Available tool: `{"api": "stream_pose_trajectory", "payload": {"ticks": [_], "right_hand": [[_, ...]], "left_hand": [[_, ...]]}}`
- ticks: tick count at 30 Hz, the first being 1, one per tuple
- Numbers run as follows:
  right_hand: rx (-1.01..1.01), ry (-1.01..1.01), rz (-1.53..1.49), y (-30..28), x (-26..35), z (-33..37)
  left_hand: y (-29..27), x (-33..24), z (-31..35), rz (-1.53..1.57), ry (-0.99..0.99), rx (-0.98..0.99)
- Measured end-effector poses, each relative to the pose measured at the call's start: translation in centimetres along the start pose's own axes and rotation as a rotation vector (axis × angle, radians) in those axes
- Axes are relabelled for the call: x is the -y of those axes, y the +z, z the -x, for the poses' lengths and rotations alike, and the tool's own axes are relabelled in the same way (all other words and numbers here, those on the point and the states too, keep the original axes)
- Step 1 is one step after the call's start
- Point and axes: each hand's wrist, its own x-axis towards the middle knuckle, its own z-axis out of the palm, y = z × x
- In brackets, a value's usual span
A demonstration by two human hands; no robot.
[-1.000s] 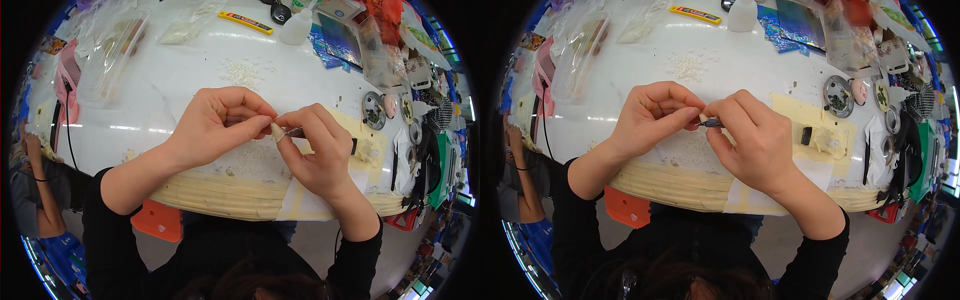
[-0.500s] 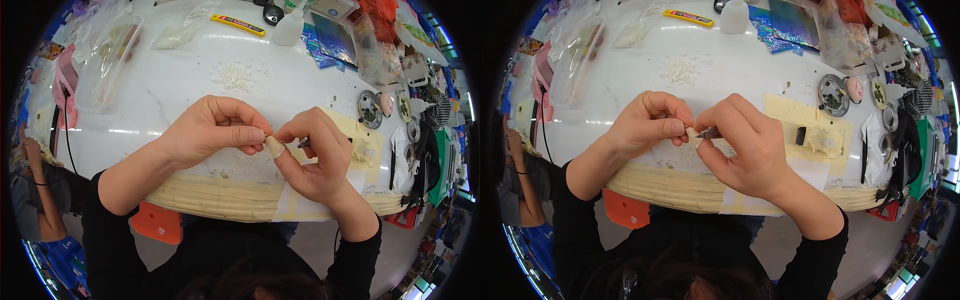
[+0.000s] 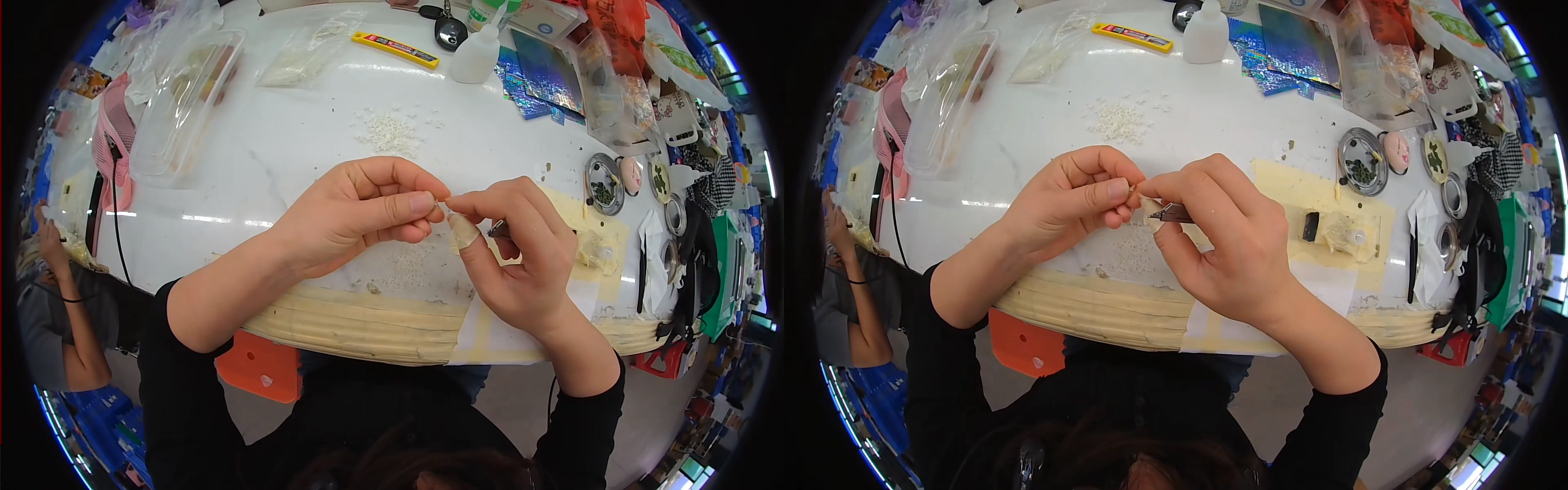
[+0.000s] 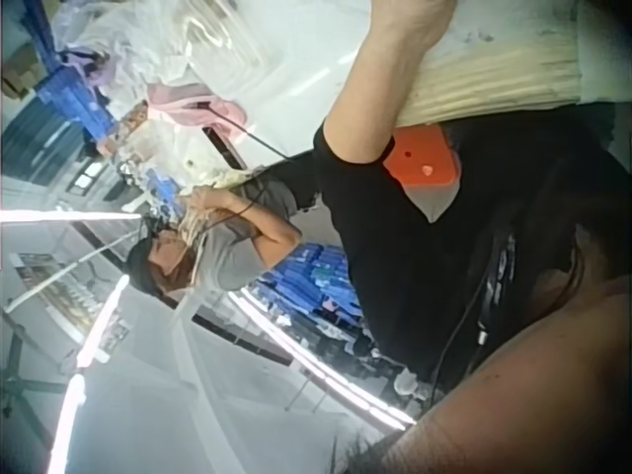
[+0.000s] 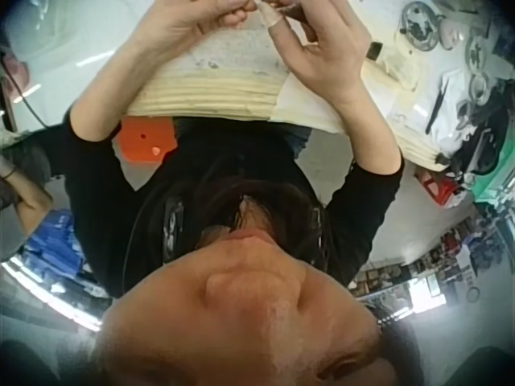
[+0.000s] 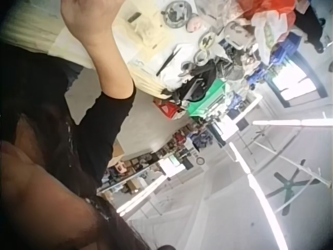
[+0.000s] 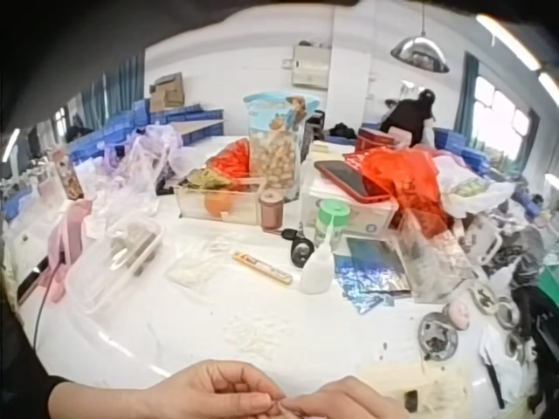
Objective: Trimming excess material and cleaning a small plastic part using a utility knife at a workbench.
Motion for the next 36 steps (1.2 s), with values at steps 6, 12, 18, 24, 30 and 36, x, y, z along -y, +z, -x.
{"api": "stream_pose_trajectory", "payload": {"ticks": [6,12,18,24,30,36], "right_hand": [[0.005,0.037,-0.007,0.1,-0.1,0.1],[0.088,0.145,-0.074,-0.3,-0.1,0.2],[0.09,0.153,-0.031,-0.3,-0.1,0.1],[0.06,0.113,-0.028,0.0,0.1,0.0],[0.048,0.091,0.004,0.1,-0.2,0.0],[0.059,0.098,0.007,0.1,-0.2,0.1]], "left_hand": [[0.1,0.1,0.1,-0.015,0.007,0.021],[0.6,-0.1,0.2,-0.198,0.12,-0.011],[0.6,0.6,0.2,-0.285,0.277,-0.041],[0.7,0.5,0.4,-0.367,0.319,-0.067],[0.9,0.4,0.5,-0.452,0.361,-0.119],[0.9,0.7,0.5,-0.542,0.431,-0.132]]}}
